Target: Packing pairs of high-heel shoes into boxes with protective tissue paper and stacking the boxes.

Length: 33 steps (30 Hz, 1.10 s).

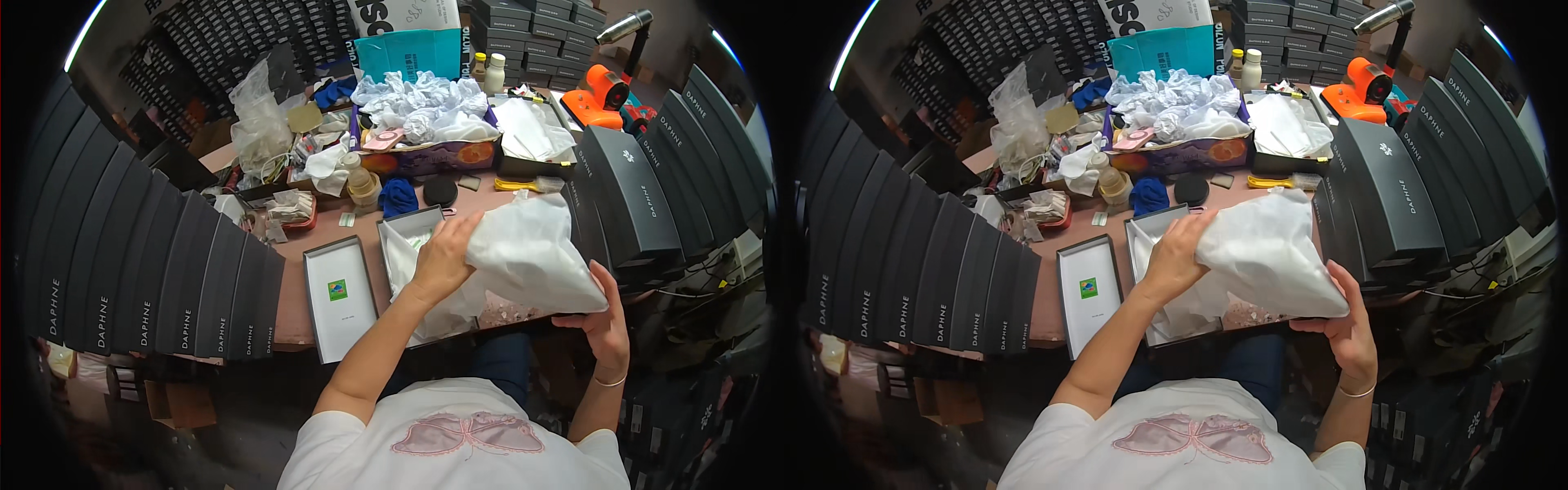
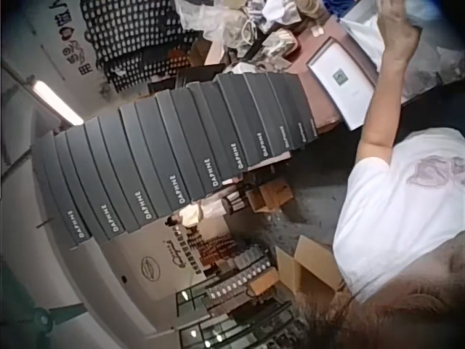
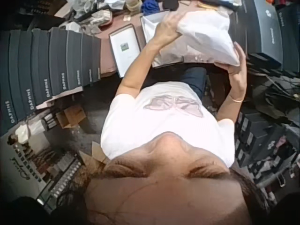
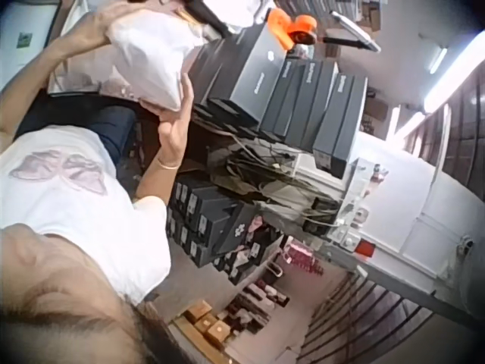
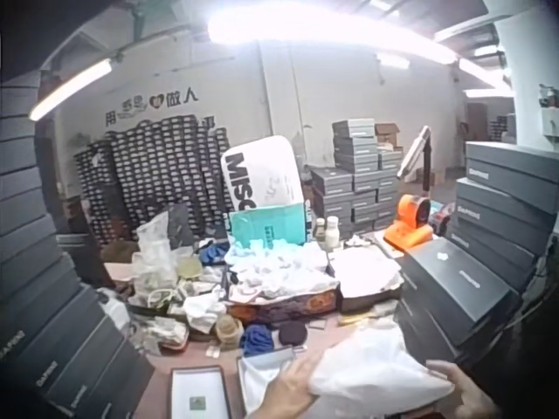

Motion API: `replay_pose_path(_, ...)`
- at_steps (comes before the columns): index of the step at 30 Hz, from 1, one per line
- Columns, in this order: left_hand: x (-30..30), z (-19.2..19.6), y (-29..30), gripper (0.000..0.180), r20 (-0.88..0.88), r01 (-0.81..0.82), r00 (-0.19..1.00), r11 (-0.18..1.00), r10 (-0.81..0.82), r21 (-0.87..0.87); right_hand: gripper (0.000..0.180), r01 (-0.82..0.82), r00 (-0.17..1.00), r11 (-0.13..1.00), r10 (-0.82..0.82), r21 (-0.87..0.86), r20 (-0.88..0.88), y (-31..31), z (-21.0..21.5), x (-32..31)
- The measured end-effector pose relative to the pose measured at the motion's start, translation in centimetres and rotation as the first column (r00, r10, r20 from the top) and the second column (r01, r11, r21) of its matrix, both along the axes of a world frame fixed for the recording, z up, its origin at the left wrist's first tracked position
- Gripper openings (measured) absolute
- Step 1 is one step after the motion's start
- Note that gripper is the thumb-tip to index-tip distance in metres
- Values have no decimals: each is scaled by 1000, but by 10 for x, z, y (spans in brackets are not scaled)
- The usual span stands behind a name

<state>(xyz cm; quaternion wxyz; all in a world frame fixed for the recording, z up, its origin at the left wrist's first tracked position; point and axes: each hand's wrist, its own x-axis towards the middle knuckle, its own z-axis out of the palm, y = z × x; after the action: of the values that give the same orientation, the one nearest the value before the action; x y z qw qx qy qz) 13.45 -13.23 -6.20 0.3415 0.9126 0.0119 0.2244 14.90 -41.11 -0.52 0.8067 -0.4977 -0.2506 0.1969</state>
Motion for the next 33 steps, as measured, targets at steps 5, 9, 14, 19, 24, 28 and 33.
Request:
replay_pose_path(5,36,-66,9,68,236,-26,916,635,324,-772,36,313,912,878,-170,-362,374,44,-37,9)
replay_pose_path(9,31,-101,10,55,21,51,964,-108,265,-993,42,357,841,809,-61,-466,538,117,-101,10)
replay_pose_path(14,-50,-149,8,38,-140,-129,977,-75,160,-989,43,447,710,527,284,-723,645,160,-161,13)
replay_pose_path(19,-155,-127,38,36,-106,-464,877,765,469,-447,49,446,679,359,461,-820,571,165,-142,17)
replay_pose_path(24,-180,-201,62,29,-469,-508,759,861,452,9,56,573,454,476,494,-667,742,176,-189,21)
replay_pose_path(28,-188,-68,66,18,-222,-328,941,517,257,-791,65,287,724,660,325,-694,609,144,-152,22)
replay_pose_path(33,-165,-48,16,36,205,202,979,-144,-8,-969,69,-44,920,807,263,-589,291,117,-107,16)
